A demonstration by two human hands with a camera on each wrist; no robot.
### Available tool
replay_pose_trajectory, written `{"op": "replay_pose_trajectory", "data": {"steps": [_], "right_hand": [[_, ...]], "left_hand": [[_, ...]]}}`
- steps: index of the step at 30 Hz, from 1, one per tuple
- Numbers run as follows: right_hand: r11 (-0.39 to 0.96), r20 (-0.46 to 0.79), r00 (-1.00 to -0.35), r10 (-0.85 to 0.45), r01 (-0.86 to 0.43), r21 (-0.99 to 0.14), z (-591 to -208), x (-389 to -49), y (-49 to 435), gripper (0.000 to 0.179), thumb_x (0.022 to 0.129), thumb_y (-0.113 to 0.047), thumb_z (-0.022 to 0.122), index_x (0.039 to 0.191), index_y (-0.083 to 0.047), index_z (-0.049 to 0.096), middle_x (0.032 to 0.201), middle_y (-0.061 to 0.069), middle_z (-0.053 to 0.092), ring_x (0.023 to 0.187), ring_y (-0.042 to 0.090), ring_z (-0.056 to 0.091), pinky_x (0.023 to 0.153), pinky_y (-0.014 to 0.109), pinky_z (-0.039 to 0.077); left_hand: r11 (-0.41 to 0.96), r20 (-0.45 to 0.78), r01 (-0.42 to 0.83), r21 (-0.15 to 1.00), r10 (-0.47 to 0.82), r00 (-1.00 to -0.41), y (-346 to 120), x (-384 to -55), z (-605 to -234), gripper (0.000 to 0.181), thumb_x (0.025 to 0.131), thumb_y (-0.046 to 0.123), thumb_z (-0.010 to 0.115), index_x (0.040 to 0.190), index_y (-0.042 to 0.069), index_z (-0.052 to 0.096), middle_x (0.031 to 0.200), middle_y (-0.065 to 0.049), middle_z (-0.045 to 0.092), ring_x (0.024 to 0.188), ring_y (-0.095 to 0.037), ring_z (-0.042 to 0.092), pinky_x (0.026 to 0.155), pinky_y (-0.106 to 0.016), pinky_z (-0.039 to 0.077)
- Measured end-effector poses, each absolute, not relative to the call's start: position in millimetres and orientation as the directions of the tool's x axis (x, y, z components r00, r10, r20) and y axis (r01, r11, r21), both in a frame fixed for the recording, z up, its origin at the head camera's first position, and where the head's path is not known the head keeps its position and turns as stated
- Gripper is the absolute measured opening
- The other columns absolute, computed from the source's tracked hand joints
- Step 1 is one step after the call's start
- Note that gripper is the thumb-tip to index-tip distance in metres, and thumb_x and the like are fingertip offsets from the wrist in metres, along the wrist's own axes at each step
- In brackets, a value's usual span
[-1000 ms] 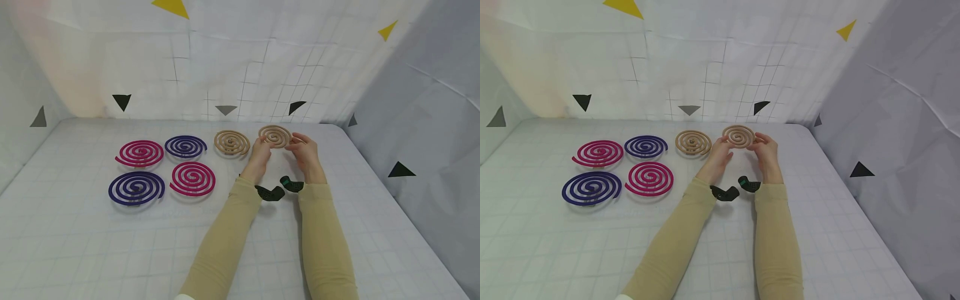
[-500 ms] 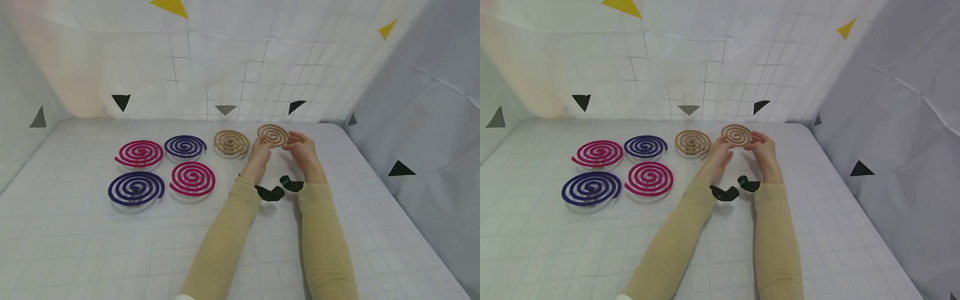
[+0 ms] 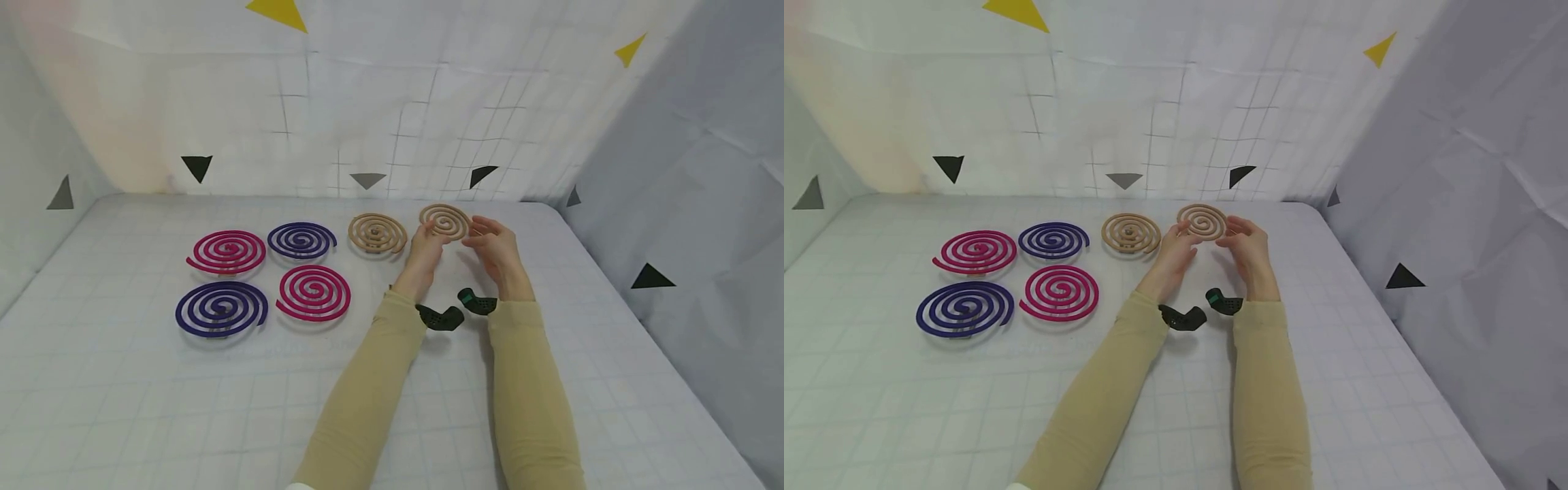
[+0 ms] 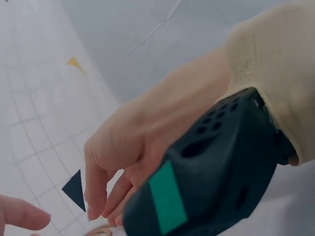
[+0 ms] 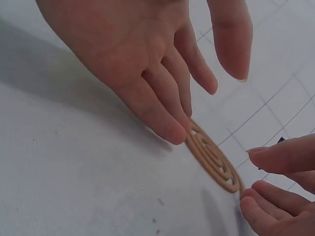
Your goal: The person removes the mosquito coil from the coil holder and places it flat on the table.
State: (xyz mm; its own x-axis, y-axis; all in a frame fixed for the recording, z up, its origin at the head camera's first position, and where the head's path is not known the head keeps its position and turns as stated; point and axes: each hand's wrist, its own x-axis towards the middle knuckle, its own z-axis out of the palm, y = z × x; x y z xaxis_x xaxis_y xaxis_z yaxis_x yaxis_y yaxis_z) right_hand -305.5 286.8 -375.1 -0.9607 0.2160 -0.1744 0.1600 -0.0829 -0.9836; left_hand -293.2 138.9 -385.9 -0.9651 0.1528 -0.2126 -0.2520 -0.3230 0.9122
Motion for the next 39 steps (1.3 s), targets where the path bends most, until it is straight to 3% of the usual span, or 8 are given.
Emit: {"op": "replay_pose_trajectory", "data": {"steps": [6,12,25,39], "right_hand": [[-0.072,-0.102,-0.975,0.199,0.090,-0.993,-361,-298,283,0.061,0.091,0.015,0.056,0.148,-0.003,0.045,0.156,0.019,0.038,0.145,0.030,0.038,0.112,0.034,0.042],[-0.076,-0.065,-0.980,0.188,0.052,-0.996,-347,-291,275,0.058,0.091,0.013,0.058,0.147,0.000,0.046,0.152,0.018,0.044,0.143,0.031,0.041,0.112,0.032,0.042],[-0.048,-0.045,-0.990,0.136,0.038,-0.998,-332,-283,260,0.057,0.090,0.010,0.062,0.144,0.000,0.048,0.149,0.018,0.048,0.138,0.027,0.047,0.113,0.032,0.041],[-0.033,-0.046,-0.996,0.073,0.044,-0.998,-339,-287,244,0.055,0.092,0.006,0.062,0.144,-0.002,0.049,0.148,0.017,0.050,0.137,0.029,0.048,0.113,0.033,0.040]], "left_hand": [[-0.276,-0.145,-0.170,0.946,0.107,-0.984,145,-285,-369,0.054,0.093,0.002,0.060,0.145,0.007,0.047,0.156,-0.013,0.041,0.143,-0.029,0.040,0.115,-0.043,0.037],[-0.187,-0.129,-0.146,0.971,0.101,-0.987,136,-270,-354,0.051,0.091,0.003,0.063,0.141,0.011,0.053,0.153,-0.011,0.047,0.140,-0.025,0.044,0.112,-0.041,0.042],[-0.053,-0.059,-0.066,0.996,0.130,-0.990,69,-253,-349,0.058,0.091,0.003,0.054,0.147,0.015,0.044,0.159,-0.012,0.036,0.145,-0.026,0.037,0.117,-0.043,0.034],[-0.054,-0.027,-0.028,0.998,0.015,-1.000,7,-252,-347,0.058,0.090,-0.002,0.057,0.146,0.012,0.048,0.155,-0.014,0.044,0.145,-0.026,0.038,0.117,-0.041,0.036]]}}
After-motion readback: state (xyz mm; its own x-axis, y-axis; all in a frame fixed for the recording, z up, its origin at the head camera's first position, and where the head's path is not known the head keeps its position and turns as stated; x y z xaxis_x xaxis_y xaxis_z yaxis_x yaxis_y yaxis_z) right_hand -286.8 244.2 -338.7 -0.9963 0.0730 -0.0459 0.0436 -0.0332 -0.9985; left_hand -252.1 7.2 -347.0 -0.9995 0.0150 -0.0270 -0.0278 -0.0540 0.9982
